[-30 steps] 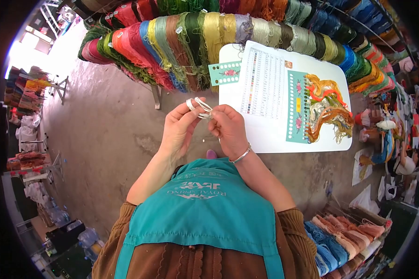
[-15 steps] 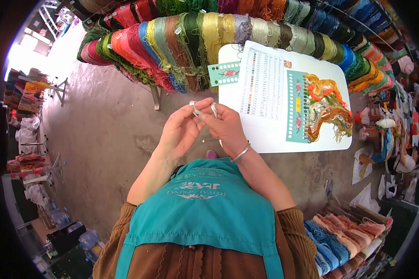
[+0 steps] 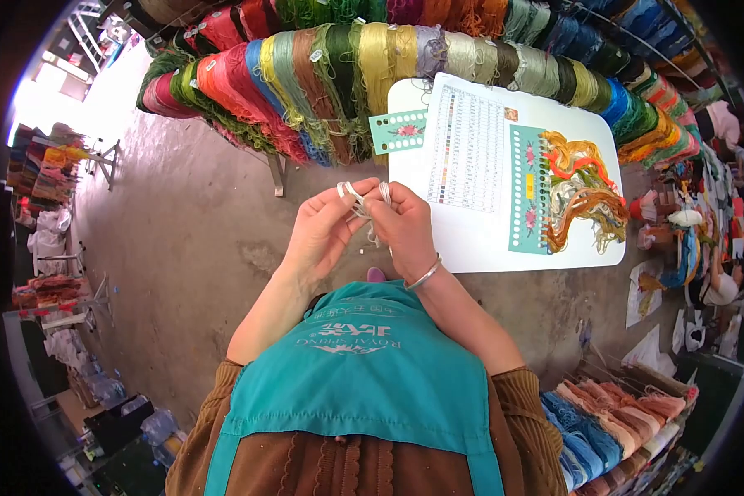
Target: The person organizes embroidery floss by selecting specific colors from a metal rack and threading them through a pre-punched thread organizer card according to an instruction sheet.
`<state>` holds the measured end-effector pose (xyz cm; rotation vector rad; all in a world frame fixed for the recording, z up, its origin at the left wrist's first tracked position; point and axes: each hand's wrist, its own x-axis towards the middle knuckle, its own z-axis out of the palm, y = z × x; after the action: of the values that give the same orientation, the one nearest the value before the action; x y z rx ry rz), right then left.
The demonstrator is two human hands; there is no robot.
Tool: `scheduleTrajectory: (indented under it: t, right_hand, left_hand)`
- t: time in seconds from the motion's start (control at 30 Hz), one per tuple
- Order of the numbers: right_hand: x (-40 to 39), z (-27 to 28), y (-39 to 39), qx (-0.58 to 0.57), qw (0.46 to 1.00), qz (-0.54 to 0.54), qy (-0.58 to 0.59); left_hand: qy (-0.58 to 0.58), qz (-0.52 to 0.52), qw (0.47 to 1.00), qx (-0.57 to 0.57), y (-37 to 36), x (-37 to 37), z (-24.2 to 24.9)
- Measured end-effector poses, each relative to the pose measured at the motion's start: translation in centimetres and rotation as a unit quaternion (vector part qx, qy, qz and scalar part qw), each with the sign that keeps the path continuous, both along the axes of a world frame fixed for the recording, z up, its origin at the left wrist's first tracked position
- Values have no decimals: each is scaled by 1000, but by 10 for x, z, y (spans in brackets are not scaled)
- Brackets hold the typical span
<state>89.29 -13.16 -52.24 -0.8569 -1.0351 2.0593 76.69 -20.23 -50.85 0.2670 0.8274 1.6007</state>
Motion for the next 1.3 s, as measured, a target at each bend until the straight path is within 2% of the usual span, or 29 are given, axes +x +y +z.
scheduleTrajectory:
  t: [0.03, 0.13, 0.3, 0.43, 0.63, 0.73, 0.8, 0.83, 0.87, 0.93, 0.97, 1.03, 1.1, 1.17, 1.23, 1.3]
  right_hand:
    - [0, -1, 0, 0, 1000, -1, 0]
    - [1, -2, -2, 52, 998, 7, -26]
    - [0, 3, -3, 21, 999, -27, 4]
    - [1, -1, 0, 12, 999, -24, 27]
    - [1, -7, 5, -62, 996, -9, 69]
    - [5, -3, 8, -76, 993, 6, 85]
    - [11, -4, 14, -102, 991, 71, 54]
    - [12, 0, 17, -102, 991, 70, 54]
    - [13, 8, 19, -4, 993, 112, -41]
    - [21, 21, 29, 171, 954, 157, -191]
    - [27, 19, 39, 231, 938, 146, -214]
    - [43, 26, 61, 329, 905, 119, -244]
    - [70, 45, 84, 286, 912, 86, -282]
    - [101, 78, 105, 176, 951, 31, -254]
    - [148, 83, 140, 127, 982, -39, -136]
    - [196, 98, 171, 63, 991, -102, -57]
  left_hand:
    - [26, -1, 1000, -9, 0, 1, 1]
    - [5, 8, 1000, -5, 0, 0, -2]
    - [-1, 20, 1000, -5, 1, -1, -10]
    - [-13, 25, 1000, 0, 2, -2, -12]
    - [-9, 34, 999, 10, 2, -4, -14]
    - [41, 20, 999, 10, 4, -7, -14]
    - [38, 10, 999, 19, 4, -11, -15]
    - [35, 0, 999, 28, 4, -13, -16]
    - [34, -2, 999, 28, 5, -19, -16]
    - [-14, -25, 1000, 7, 4, -35, -15]
    - [-55, -22, 998, 29, 3, -43, -16]
    - [-231, -24, 970, 67, -5, -77, -21]
    - [-190, -7, 977, 96, -17, -118, -22]
    - [-197, 76, 971, 113, -36, -166, -29]
    - [-186, 118, 971, 95, -64, -225, -44]
    - [-162, 174, 970, 53, -100, -286, -65]
